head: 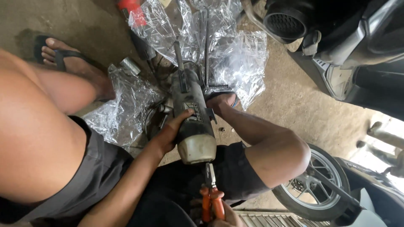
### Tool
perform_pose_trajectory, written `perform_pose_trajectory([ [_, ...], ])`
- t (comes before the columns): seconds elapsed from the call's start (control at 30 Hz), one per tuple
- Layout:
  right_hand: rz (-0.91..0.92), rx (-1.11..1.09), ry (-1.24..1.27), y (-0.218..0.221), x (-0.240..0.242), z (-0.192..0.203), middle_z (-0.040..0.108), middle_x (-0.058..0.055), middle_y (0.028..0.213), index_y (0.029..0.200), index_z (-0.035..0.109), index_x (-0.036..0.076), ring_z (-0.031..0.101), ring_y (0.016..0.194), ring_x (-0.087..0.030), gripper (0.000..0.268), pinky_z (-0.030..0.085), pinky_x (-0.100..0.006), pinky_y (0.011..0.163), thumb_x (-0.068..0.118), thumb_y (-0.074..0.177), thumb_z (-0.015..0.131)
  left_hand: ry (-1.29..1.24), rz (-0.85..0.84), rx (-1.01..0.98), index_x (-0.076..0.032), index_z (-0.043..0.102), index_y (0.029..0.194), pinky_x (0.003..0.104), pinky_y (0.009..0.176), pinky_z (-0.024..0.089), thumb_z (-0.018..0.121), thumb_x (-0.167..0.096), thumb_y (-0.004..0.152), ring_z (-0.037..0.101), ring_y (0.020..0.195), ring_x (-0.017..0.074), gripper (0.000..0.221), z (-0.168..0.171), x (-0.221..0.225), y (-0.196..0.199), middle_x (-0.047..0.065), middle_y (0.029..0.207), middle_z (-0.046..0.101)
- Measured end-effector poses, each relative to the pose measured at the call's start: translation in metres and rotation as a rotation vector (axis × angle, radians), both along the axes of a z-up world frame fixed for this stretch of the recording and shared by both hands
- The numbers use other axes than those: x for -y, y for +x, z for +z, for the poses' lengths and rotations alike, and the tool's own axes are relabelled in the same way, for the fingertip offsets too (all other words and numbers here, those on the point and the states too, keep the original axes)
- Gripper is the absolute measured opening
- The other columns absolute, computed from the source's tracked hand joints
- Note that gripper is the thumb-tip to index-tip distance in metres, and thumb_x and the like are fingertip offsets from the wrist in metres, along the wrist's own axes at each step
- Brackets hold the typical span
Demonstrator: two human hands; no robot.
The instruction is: The person sits on the workshop floor repairing a rotary hammer power tool. They hold the tool body, use a hammer to tap components, work on the tool with pliers and a screwdriver, and reposition the tool repeatedly while working on its housing and chuck area.
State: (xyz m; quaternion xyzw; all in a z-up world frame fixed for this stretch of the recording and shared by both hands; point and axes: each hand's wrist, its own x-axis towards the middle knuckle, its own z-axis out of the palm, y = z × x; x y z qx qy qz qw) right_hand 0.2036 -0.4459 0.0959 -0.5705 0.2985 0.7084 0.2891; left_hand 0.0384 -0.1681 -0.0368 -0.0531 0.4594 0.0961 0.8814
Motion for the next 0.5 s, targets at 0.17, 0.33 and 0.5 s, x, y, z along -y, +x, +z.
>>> perform_pose_trajectory([
  [0.17, 0.242, 0.030, 0.782, 0.011, 0.023, -0.008, 0.031, -0.022, 0.161, 0.154, 0.019, -0.006, 0.046, 0.145, -0.037, 0.080, 0.042, -0.048, 0.119, -0.021, 0.078, 0.040, 0.033, 0.109, 0.057, 0.002, 0.068, 0.125, 0.034, 0.085, 0.052, 0.067, -0.033, 0.088, 0.067, 0.092, 0.0214, 0.051, -0.011, 0.009, 0.001, 0.013, 0.110, 0.073],
  [0.33, 0.379, 0.019, 0.270, 0.006, -0.026, 0.005, 0.060, -0.022, 0.134, 0.152, 0.039, 0.005, 0.064, 0.110, -0.029, 0.070, 0.049, -0.035, 0.092, 0.016, 0.083, 0.040, 0.020, 0.033, -0.018, 0.000, 0.064, 0.131, 0.039, 0.091, 0.050, 0.066, -0.042, 0.080, 0.066, 0.101, 0.0261, 0.066, 0.002, -0.001, 0.001, 0.017, 0.116, 0.071],
  [0.5, 0.618, 0.215, 0.164, -0.007, -0.055, 0.033, 0.072, -0.009, 0.118, 0.151, 0.053, 0.003, 0.066, 0.085, -0.007, 0.065, 0.041, -0.015, 0.077, -0.017, 0.092, 0.035, 0.026, 0.066, -0.015, 0.000, 0.065, 0.127, 0.038, 0.087, 0.050, 0.066, -0.042, 0.082, 0.065, 0.095, 0.0238, 0.061, 0.001, 0.001, 0.002, 0.015, 0.111, 0.071],
])
